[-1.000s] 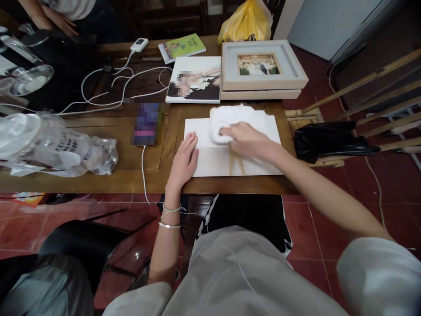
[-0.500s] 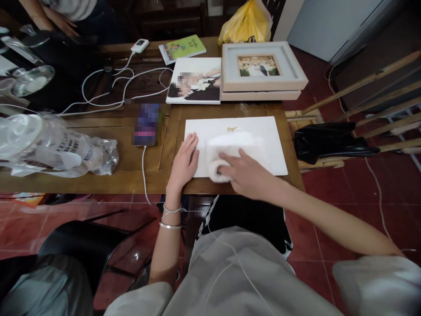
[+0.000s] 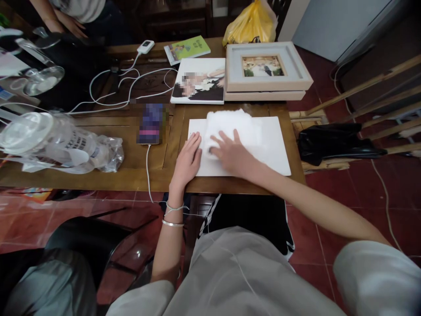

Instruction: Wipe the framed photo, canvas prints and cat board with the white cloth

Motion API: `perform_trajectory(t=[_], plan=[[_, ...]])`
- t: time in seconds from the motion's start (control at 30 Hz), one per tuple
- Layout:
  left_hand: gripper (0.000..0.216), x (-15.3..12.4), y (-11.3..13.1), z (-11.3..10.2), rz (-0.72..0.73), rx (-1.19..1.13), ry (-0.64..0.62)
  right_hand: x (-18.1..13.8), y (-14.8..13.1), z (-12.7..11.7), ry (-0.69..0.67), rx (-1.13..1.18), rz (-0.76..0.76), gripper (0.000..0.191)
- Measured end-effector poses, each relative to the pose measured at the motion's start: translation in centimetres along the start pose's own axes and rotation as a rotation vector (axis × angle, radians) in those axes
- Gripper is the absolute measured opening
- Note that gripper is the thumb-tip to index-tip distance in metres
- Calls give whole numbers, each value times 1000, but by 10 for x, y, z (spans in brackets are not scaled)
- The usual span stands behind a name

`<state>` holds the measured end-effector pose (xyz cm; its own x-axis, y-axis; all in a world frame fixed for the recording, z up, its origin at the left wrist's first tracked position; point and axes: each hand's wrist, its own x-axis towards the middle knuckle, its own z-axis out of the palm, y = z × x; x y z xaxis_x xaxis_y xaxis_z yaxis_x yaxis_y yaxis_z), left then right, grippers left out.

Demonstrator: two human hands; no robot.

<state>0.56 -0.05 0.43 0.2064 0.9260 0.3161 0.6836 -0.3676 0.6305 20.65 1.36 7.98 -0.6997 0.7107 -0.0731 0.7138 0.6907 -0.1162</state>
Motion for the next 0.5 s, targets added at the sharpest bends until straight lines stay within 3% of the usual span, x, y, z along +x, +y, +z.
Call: perform_trajectory(t=[0.13, 0.23, 0.37, 0.5], plan=[[47, 0, 1, 0, -7, 7, 4, -64, -42, 11, 37, 26, -142, 38], [46, -1, 2, 0, 3, 0, 14, -90, -55, 13, 45, 80, -228, 37], [47, -1, 1, 0, 10, -15, 19, -81, -41, 5, 5, 168, -240, 45], [47, 0, 1, 0, -5, -8, -7, -43, -11, -10, -59, 161, -129, 49]])
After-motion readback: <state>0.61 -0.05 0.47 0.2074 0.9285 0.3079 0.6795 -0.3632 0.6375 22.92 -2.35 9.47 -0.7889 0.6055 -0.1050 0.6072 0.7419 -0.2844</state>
